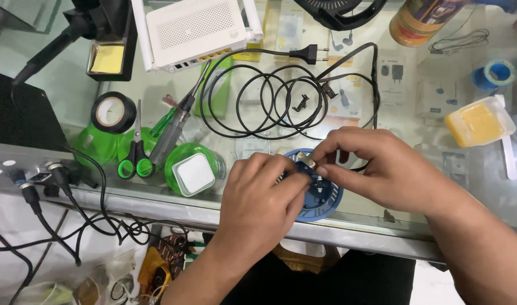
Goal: Soldering wires onto a small circular electronic component at a repair bench
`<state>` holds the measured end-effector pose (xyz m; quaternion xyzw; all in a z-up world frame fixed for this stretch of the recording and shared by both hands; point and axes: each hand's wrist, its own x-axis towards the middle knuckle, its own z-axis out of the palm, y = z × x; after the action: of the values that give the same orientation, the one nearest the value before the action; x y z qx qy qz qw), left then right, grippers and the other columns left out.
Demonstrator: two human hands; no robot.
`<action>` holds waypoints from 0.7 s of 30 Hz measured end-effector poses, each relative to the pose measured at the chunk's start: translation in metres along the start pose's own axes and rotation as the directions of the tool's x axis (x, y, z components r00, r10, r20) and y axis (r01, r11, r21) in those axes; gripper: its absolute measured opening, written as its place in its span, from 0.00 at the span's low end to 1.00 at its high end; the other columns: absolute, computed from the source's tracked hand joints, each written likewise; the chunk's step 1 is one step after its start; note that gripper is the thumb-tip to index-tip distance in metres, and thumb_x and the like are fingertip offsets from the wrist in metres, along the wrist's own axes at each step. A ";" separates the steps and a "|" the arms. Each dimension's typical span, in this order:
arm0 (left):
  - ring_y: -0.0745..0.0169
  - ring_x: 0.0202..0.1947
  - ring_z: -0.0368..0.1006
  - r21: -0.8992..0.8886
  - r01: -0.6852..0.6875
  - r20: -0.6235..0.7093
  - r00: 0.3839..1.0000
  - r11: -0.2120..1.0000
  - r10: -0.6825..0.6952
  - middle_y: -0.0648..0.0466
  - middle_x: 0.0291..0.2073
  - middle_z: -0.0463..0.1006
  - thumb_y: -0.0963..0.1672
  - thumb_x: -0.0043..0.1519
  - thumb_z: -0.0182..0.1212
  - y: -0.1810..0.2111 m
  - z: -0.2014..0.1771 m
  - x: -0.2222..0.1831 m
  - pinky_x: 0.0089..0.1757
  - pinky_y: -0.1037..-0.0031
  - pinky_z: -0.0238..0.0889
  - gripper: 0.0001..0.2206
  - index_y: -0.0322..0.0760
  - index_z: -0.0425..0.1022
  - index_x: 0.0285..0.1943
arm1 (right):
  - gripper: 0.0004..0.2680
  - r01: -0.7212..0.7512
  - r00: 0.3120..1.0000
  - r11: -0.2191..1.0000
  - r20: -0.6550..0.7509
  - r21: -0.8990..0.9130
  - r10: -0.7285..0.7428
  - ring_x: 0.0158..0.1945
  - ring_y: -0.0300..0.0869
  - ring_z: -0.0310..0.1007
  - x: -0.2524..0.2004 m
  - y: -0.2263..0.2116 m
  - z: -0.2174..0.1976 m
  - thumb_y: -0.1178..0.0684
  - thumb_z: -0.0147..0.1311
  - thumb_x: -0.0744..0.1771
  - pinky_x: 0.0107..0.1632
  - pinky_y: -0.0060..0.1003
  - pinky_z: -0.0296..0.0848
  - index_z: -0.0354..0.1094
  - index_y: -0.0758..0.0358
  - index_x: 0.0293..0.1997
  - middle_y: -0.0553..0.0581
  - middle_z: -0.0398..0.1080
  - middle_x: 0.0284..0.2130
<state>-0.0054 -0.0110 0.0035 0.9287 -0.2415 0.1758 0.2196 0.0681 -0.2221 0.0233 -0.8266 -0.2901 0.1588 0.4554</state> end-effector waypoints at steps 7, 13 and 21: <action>0.52 0.41 0.67 0.053 -0.002 -0.044 0.999 0.999 0.004 0.61 0.38 0.74 0.42 0.59 0.70 -0.001 0.007 0.001 0.38 0.61 0.58 0.05 0.45 0.78 0.38 | 0.04 -0.016 1.000 0.998 -0.011 -0.061 0.015 0.39 0.35 0.77 0.003 0.003 0.004 0.53 0.59 0.66 0.42 0.30 0.74 0.76 0.53 0.43 0.46 0.78 0.34; 0.53 0.39 0.66 0.091 -0.004 -0.055 0.998 0.996 0.009 0.61 0.35 0.74 0.42 0.62 0.67 -0.002 0.010 0.002 0.37 0.61 0.58 0.04 0.44 0.77 0.34 | 0.05 -0.025 1.000 0.998 0.001 -0.050 0.025 0.37 0.34 0.78 0.003 0.004 0.005 0.52 0.59 0.66 0.42 0.30 0.76 0.77 0.54 0.43 0.45 0.80 0.34; 0.52 0.39 0.65 0.084 -0.018 -0.037 0.999 0.996 0.021 0.61 0.34 0.72 0.40 0.58 0.67 -0.006 0.019 -0.002 0.37 0.61 0.57 0.04 0.46 0.78 0.35 | 0.05 -0.011 1.000 0.995 0.009 -0.102 0.012 0.37 0.34 0.78 0.003 0.004 0.005 0.52 0.58 0.66 0.38 0.31 0.74 0.76 0.52 0.43 0.44 0.80 0.32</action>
<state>0.0005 -0.0150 -0.0152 0.9313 -0.2388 0.2052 0.1834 0.0690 -0.2190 0.0177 -0.8496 -0.2951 0.1506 0.4103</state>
